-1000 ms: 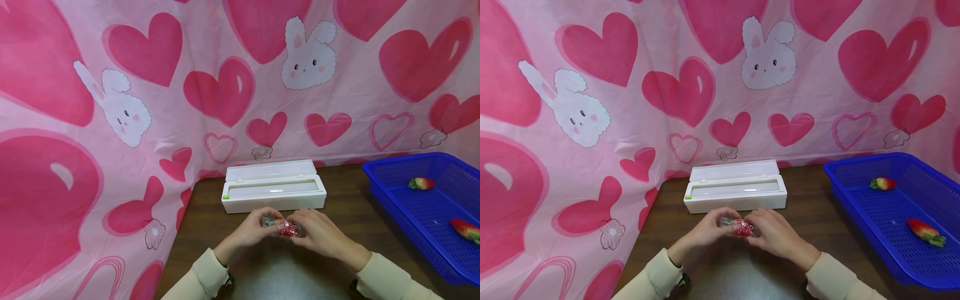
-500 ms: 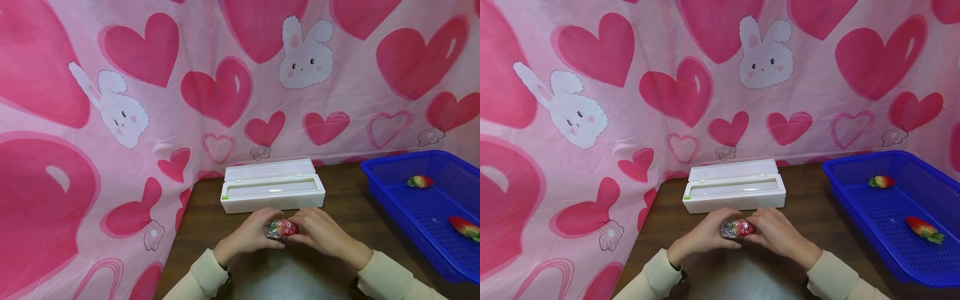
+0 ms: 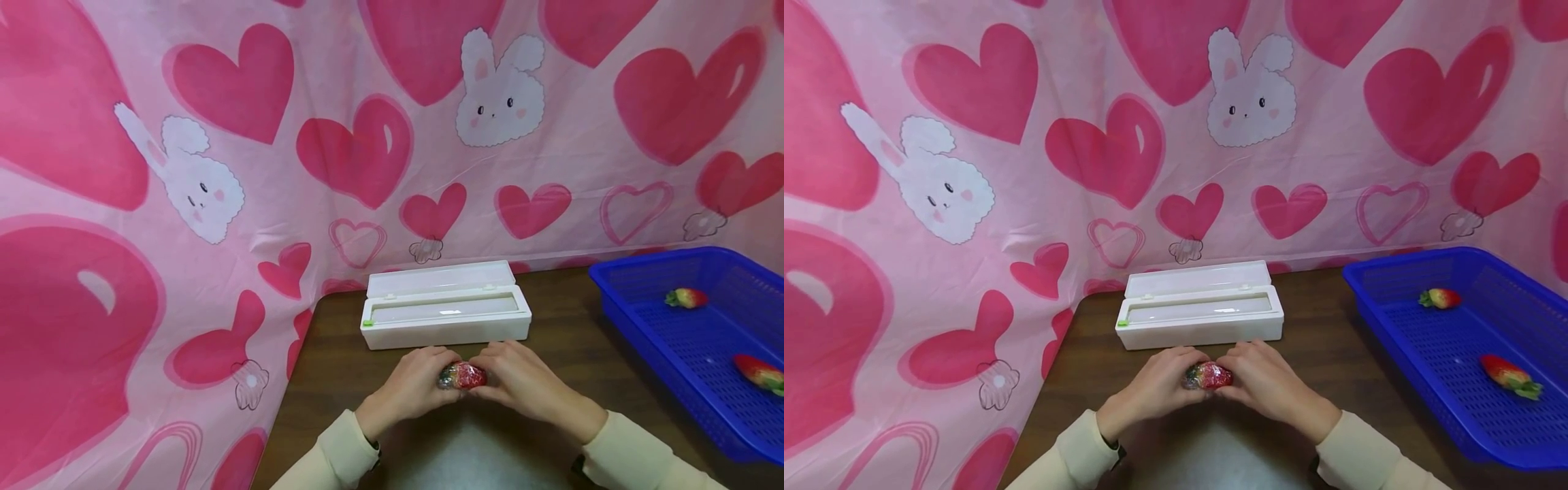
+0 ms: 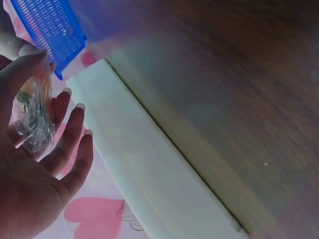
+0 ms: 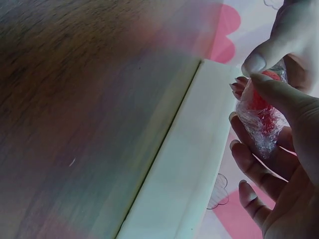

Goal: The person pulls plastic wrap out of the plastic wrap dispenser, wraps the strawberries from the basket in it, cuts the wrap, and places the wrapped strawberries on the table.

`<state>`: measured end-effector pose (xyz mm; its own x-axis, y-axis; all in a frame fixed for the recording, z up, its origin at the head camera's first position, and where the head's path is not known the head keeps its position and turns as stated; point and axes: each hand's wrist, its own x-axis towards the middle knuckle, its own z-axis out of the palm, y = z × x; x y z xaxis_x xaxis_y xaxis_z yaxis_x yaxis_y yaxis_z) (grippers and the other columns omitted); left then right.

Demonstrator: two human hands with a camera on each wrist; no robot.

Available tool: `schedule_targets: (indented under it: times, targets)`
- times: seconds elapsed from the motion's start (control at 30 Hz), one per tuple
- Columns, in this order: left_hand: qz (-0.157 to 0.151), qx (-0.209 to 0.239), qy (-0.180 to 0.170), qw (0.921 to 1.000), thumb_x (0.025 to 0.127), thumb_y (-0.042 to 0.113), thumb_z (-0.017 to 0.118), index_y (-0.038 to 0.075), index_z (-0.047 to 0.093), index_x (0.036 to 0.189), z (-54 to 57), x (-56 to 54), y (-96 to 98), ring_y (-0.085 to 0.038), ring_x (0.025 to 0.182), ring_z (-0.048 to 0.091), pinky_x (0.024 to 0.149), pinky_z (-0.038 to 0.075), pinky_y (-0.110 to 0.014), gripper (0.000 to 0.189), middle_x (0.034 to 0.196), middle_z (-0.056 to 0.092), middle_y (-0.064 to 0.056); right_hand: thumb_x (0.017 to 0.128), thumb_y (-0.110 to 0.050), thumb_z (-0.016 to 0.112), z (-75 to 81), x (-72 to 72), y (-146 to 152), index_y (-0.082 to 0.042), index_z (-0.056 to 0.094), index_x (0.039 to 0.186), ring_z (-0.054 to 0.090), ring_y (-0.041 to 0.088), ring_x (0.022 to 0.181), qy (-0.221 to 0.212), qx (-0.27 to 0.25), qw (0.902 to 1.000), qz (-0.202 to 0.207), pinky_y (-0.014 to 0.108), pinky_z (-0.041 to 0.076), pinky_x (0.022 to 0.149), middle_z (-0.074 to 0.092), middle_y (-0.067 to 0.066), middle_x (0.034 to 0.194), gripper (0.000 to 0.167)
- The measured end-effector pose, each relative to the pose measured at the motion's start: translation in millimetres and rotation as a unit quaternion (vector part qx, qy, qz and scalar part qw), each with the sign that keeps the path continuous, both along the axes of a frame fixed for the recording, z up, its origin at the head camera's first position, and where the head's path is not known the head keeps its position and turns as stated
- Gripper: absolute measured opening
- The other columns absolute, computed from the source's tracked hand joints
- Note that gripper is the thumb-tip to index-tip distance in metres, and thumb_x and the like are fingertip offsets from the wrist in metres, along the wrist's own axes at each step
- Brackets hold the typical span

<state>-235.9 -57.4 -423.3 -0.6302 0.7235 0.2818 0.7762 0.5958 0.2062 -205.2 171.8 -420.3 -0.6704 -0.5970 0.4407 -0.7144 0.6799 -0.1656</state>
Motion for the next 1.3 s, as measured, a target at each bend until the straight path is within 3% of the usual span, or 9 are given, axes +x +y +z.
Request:
schedule_targets:
  times: [0.23, 0.4, 0.9, 1.3]
  targets:
    - [-0.025, 0.02, -0.035, 0.9989, 0.087, 0.041, 0.082, 0.017, 0.071, 0.117, -2.0, -1.5, -2.3, 0.001, 0.087, 0.058, 0.079, 0.049, -0.018, 0.04, 0.101, 0.069, 0.01, 0.08, -0.042, 0.086, -0.9, -0.6, 0, -0.022, 0.077, 0.098, 0.054, 0.001, 0.077, 0.012, 0.009, 0.9999, 0.0, 0.03, 0.044, 0.072, 0.064, -0.017, 0.085, 0.028]
    - [-0.04, 0.023, -0.036, 0.9983, 0.088, 0.04, 0.081, 0.018, 0.072, 0.115, -1.6, -0.3, 0.3, 0.004, 0.082, 0.056, 0.074, 0.046, -0.016, 0.036, 0.096, 0.067, 0.013, 0.079, -0.042, 0.086, -0.3, -0.9, 0, -0.022, 0.076, 0.095, 0.056, 0.003, 0.078, 0.032, 0.022, 0.9992, 0.011, 0.032, 0.044, 0.075, 0.064, -0.017, 0.083, 0.028]
    - [-0.029, 0.008, -0.051, 0.9982, 0.088, 0.041, 0.081, 0.018, 0.072, 0.117, -2.1, 0.8, 4.3, 0.003, 0.083, 0.056, 0.072, 0.046, -0.016, 0.037, 0.098, 0.066, 0.013, 0.078, -0.042, 0.087, 0.6, -1.0, 4, -0.023, 0.074, 0.091, 0.052, 0.0, 0.073, 0.027, 0.036, 0.9989, 0.016, 0.032, 0.042, 0.073, 0.06, -0.02, 0.077, 0.026]
    - [-0.03, 0.037, -0.049, 0.9976, 0.085, 0.04, 0.084, 0.018, 0.068, 0.125, 2.6, -1.2, -1.8, 0.002, 0.09, 0.06, 0.078, 0.051, -0.018, 0.048, 0.108, 0.07, 0.01, 0.079, -0.037, 0.087, 8.0, 0.7, 11, -0.024, 0.076, 0.096, 0.06, 0.0, 0.078, 0.015, 0.007, 0.9998, 0.013, 0.034, 0.047, 0.076, 0.065, -0.021, 0.083, 0.024]
